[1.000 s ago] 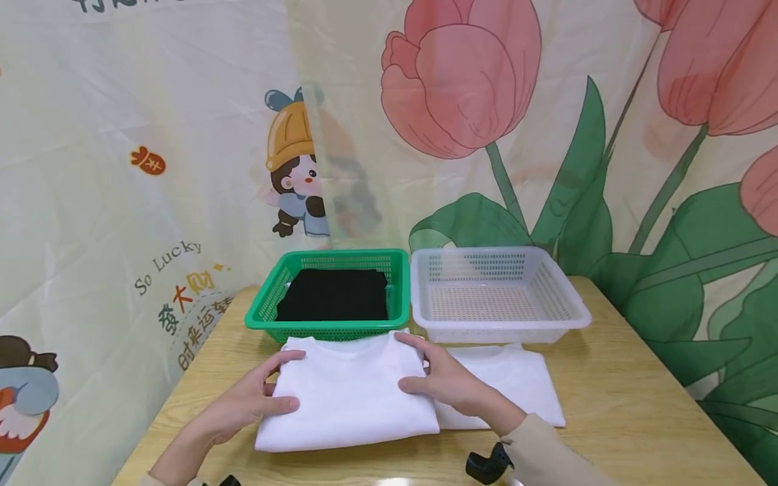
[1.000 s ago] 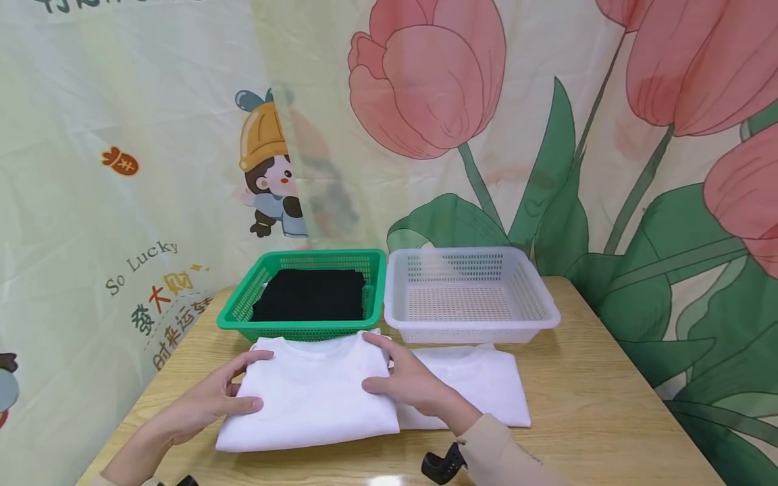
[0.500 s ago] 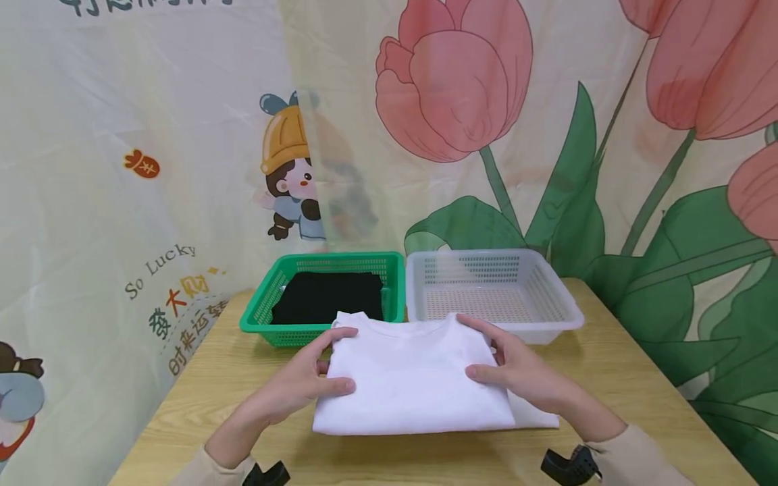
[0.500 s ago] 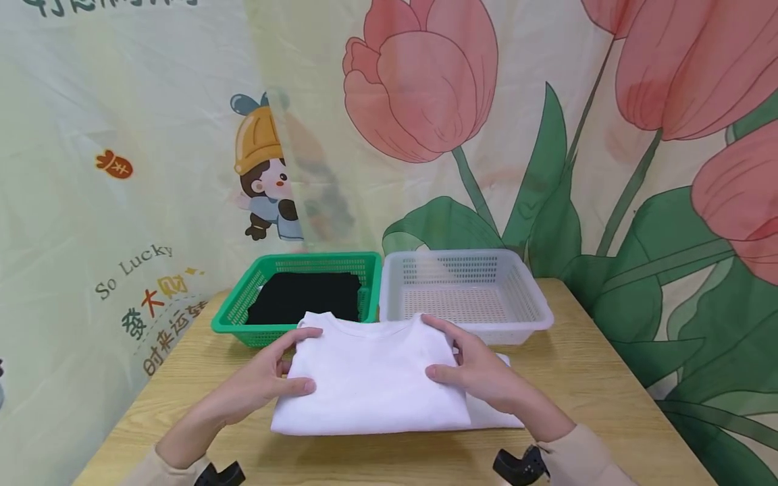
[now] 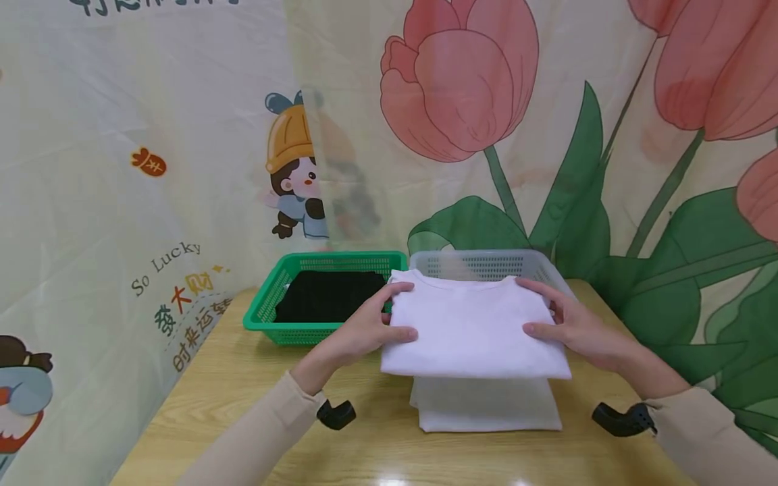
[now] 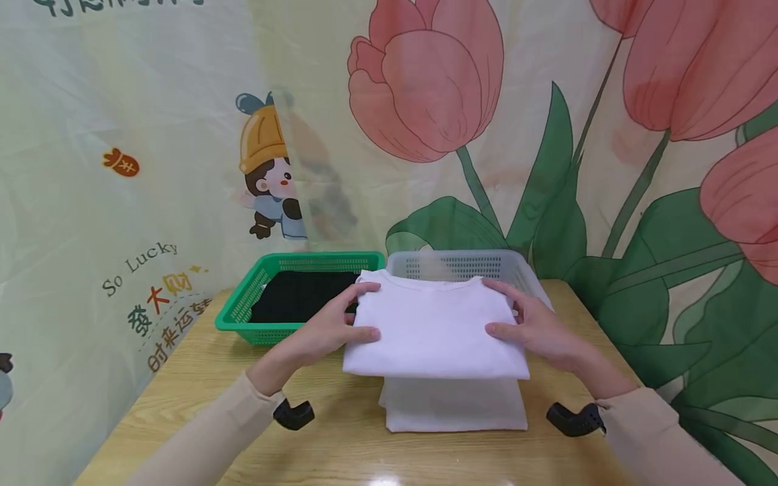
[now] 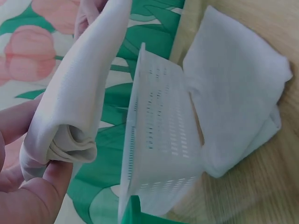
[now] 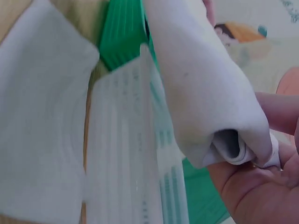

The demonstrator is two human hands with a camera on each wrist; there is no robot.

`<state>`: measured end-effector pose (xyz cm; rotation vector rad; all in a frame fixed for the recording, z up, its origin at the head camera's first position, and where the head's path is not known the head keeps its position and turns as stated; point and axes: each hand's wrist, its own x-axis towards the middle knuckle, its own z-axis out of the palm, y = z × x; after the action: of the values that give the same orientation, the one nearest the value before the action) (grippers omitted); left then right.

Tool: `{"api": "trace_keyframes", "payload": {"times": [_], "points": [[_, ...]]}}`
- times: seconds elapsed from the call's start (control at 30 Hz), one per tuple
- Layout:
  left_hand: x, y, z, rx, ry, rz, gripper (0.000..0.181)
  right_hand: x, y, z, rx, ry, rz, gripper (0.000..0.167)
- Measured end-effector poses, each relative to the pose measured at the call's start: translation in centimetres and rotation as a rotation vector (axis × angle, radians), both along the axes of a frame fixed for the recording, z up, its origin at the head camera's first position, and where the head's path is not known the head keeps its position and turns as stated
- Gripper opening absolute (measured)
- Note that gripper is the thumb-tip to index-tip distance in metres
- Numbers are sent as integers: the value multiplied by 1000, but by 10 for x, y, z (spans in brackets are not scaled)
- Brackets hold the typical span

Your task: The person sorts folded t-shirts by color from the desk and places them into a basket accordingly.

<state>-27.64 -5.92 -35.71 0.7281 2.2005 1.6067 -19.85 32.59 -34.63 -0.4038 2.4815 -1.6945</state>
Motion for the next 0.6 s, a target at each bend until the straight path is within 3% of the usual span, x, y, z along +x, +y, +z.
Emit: {"api": "trace_keyframes", "payload": {"times": [0.3,0.43,0.6], "points": [[-44,48,6,68,-56,-20,82,-40,41,6,137,34,-47,88],[-61,68,12,72,-65,11,83,-58,56,10,217,47,-96,89],[-76,83,15,39,-41,57,83,-80,69,15,299,73,-95,88]]}}
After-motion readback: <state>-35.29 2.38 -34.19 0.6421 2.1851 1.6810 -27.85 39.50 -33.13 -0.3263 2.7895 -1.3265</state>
